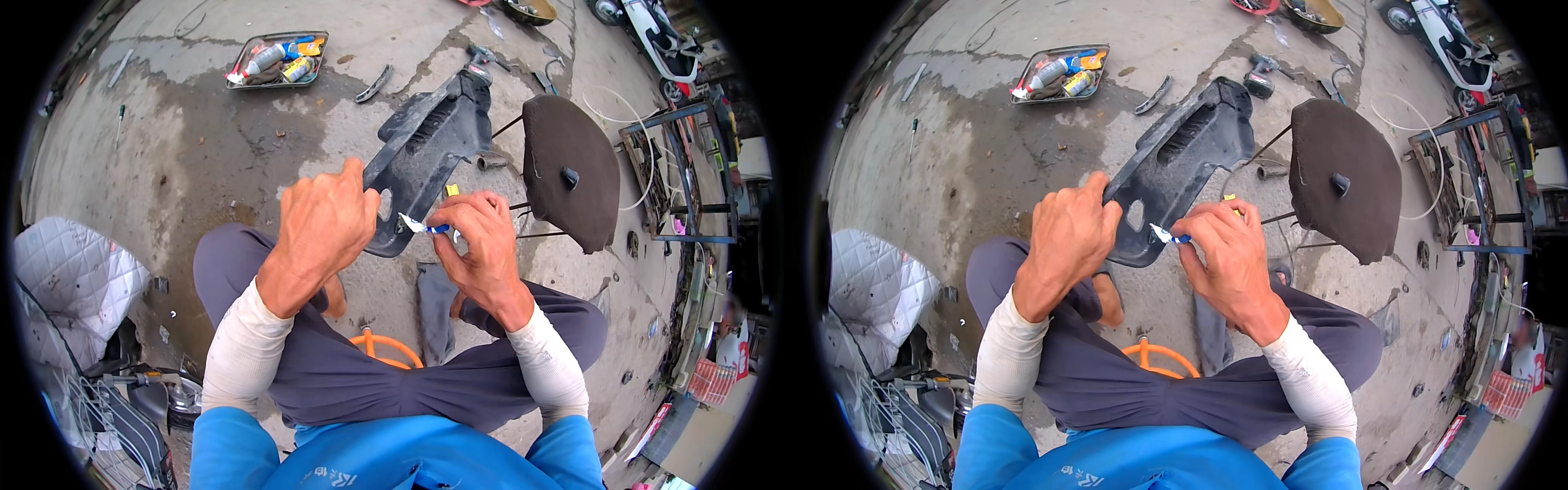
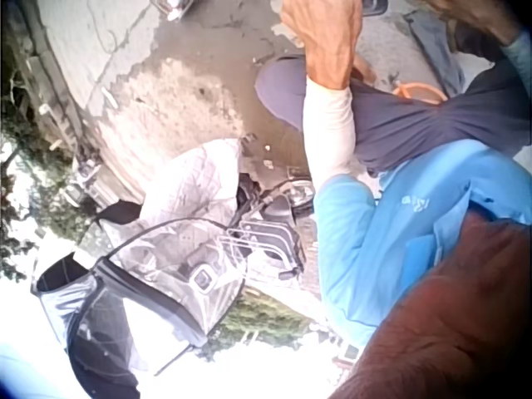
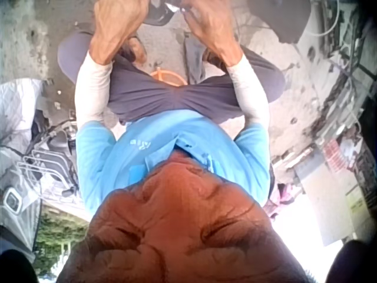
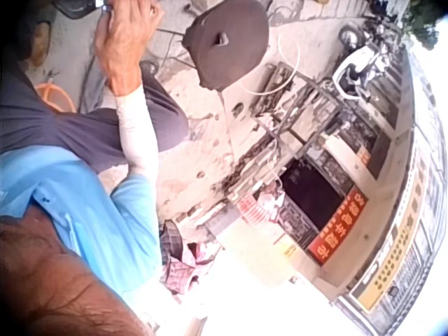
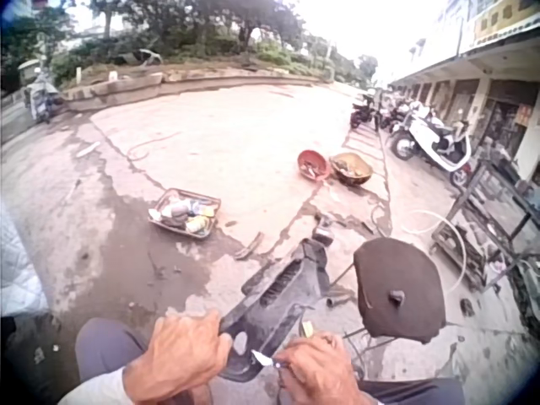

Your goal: The person sits on a small stool and cleans a black plastic part with a cloth. They then apply glue from a tube to the part and insert a small plastic piece into a hole, pressing it into place.

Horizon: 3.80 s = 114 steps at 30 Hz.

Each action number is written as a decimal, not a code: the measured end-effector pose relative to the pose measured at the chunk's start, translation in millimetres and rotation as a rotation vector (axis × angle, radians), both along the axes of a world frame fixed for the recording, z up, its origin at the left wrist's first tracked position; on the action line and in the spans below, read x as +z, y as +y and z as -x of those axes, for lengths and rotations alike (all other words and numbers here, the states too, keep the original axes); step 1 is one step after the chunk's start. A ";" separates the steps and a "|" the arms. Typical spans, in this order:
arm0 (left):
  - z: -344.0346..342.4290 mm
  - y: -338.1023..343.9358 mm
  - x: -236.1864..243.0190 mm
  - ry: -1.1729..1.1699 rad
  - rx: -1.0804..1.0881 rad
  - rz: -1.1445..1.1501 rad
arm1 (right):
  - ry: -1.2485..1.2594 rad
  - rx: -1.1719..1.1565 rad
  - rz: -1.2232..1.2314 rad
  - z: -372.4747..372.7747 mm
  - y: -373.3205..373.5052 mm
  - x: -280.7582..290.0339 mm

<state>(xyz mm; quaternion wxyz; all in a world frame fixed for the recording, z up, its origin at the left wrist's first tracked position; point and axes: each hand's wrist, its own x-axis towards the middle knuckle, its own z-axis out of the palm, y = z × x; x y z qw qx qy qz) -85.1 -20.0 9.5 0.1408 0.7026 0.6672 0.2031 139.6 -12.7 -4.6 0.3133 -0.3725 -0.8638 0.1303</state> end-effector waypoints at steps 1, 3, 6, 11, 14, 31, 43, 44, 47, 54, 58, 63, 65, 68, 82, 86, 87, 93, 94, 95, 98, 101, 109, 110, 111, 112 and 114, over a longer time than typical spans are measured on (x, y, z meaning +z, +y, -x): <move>-1.0 0.3 -0.9 0.000 0.003 -0.009 | 0.009 0.010 0.029 -1.4 -0.8 0.5; -3.0 1.8 -0.5 0.004 -0.001 -0.008 | 0.007 0.019 0.021 -1.0 1.0 -1.7; -0.8 0.3 -3.9 0.033 -0.023 -0.032 | 0.009 0.011 0.014 -4.2 2.2 -5.2; -3.0 1.8 -8.1 0.047 -0.042 -0.063 | 0.023 0.036 0.055 -5.5 -2.2 -4.8; -2.3 2.4 -8.4 0.070 -0.041 -0.062 | 0.008 0.012 0.005 -5.5 1.8 -4.9; -8.1 2.3 -3.6 0.011 -0.013 0.034 | -0.001 0.026 0.053 -6.9 0.9 -4.5; -8.7 2.1 -3.5 0.001 -0.025 0.033 | -0.018 0.047 0.069 -8.2 0.5 -3.2; -9.0 2.6 -3.6 0.001 -0.027 0.033 | -0.018 0.090 0.107 -7.0 -0.5 -3.0; -10.1 3.4 -3.8 0.004 -0.034 0.035 | -0.019 0.006 0.041 -11.5 6.1 -7.6; -11.8 2.5 -4.2 0.007 -0.037 0.016 | -0.033 0.032 0.068 -11.1 1.9 -4.2; -11.2 1.7 -3.5 -0.018 -0.035 0.021 | -0.013 0.048 0.078 -8.9 -1.4 -4.0; -12.0 1.9 -5.3 -0.007 -0.038 0.022 | -0.014 -0.012 0.045 -12.3 0.7 -5.7; -11.5 2.1 -6.3 -0.012 -0.042 0.016 | -0.012 0.063 0.062 -8.1 -0.6 -7.7; -12.1 2.0 -6.7 -0.015 -0.034 0.005 | -0.018 0.026 0.074 -13.0 -2.7 -4.3; -13.1 1.2 -7.5 -0.038 -0.058 -0.033 | -0.016 0.043 0.063 -12.9 -1.7 -7.0; -13.1 1.4 -5.6 -0.028 -0.052 -0.018 | -0.006 0.043 0.048 -7.5 -0.9 -4.0; -13.5 1.5 -7.4 -0.025 -0.049 -0.019 | -0.006 0.041 0.047 -8.5 -2.2 -4.5; -13.1 1.1 -6.0 0.034 -0.085 -0.009 | -0.014 -0.005 0.017 -12.4 -0.1 -5.1; -12.2 1.2 -5.2 0.026 -0.080 -0.005 | -0.014 0.039 0.040 -9.5 -2.2 -5.6; -12.3 1.5 -6.0 0.029 -0.081 -0.005 | -0.014 0.082 0.063 -7.7 -3.2 -6.1; -13.1 1.4 -8.5 -0.028 -0.059 -0.029 | -0.010 -0.001 0.017 -15.5 -1.4 -4.8; -13.7 2.2 -7.6 -0.027 -0.063 -0.013 | 0.004 0.052 0.087 -13.2 -4.8 -6.0; -14.3 2.5 -9.7 -0.037 -0.073 -0.028 | -0.004 0.049 0.091 -14.8 -2.4 -7.6; -14.2 2.4 -9.9 -0.039 -0.074 -0.024 | 0.007 0.036 0.079 -12.1 -1.6 -7.2; -14.0 2.4 -9.7 -0.040 -0.063 -0.026 | 0.016 0.023 0.066 -10.5 0.1 -7.3; -13.9 2.9 -8.9 -0.040 -0.051 -0.035 | 0.023 0.010 0.032 -12.3 4.9 -8.6; -14.3 0.8 -9.5 -0.030 -0.057 -0.035 | 0.015 0.023 0.063 -16.5 -1.1 -7.9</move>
